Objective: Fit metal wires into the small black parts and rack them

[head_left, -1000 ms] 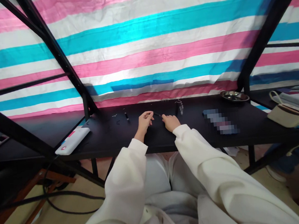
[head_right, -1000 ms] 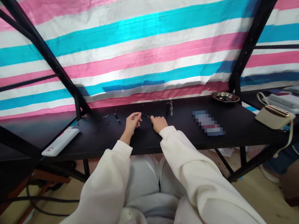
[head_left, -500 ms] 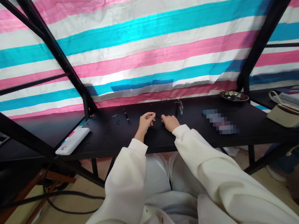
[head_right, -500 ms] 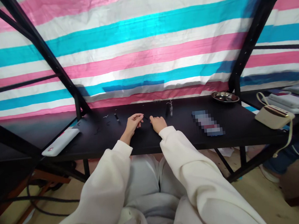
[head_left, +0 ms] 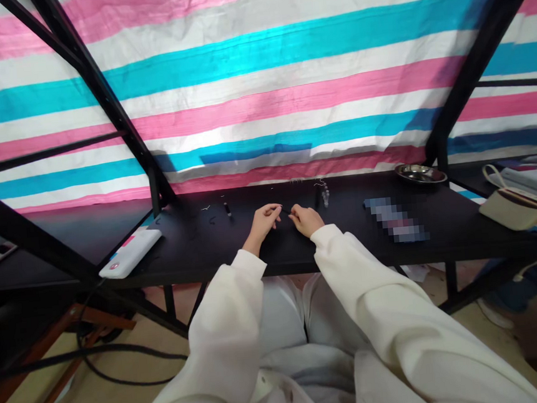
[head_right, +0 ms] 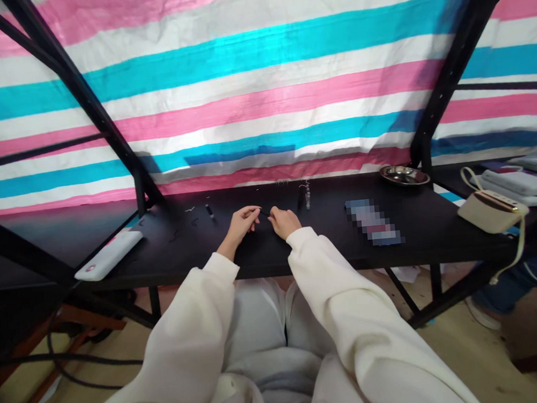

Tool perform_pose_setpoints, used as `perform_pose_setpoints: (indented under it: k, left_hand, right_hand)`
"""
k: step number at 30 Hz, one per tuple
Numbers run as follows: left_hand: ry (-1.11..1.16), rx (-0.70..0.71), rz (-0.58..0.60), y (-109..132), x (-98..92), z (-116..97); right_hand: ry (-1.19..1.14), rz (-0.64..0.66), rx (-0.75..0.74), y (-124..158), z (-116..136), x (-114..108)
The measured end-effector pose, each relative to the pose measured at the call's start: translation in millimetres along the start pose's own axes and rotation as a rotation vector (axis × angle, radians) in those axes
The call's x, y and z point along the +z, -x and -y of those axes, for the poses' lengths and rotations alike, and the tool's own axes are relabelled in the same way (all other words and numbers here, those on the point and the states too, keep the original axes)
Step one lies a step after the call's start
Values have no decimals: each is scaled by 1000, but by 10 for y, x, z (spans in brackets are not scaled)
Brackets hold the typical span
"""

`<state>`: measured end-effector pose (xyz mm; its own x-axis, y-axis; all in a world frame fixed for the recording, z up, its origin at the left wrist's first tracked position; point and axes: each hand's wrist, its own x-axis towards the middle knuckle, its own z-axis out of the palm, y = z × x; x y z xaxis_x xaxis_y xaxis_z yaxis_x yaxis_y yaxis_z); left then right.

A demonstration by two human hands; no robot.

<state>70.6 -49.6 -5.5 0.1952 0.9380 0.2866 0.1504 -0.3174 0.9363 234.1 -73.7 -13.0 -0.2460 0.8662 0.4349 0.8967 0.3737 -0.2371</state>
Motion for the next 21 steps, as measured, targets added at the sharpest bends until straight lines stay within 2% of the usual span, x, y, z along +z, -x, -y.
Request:
perform_pose_setpoints:
  k: [11,18,21]
  left_hand:
    - [-34,-44,66,22,12,-20]
    - [-6,-34,61,36,25,-27]
    - [-33,-36,108,40,51,-9]
  right_hand:
    - [-25,-25,22,21,16,-22]
    - [-12,-11,42,17,3,12]
    - [-17,5,25,21,13,6]
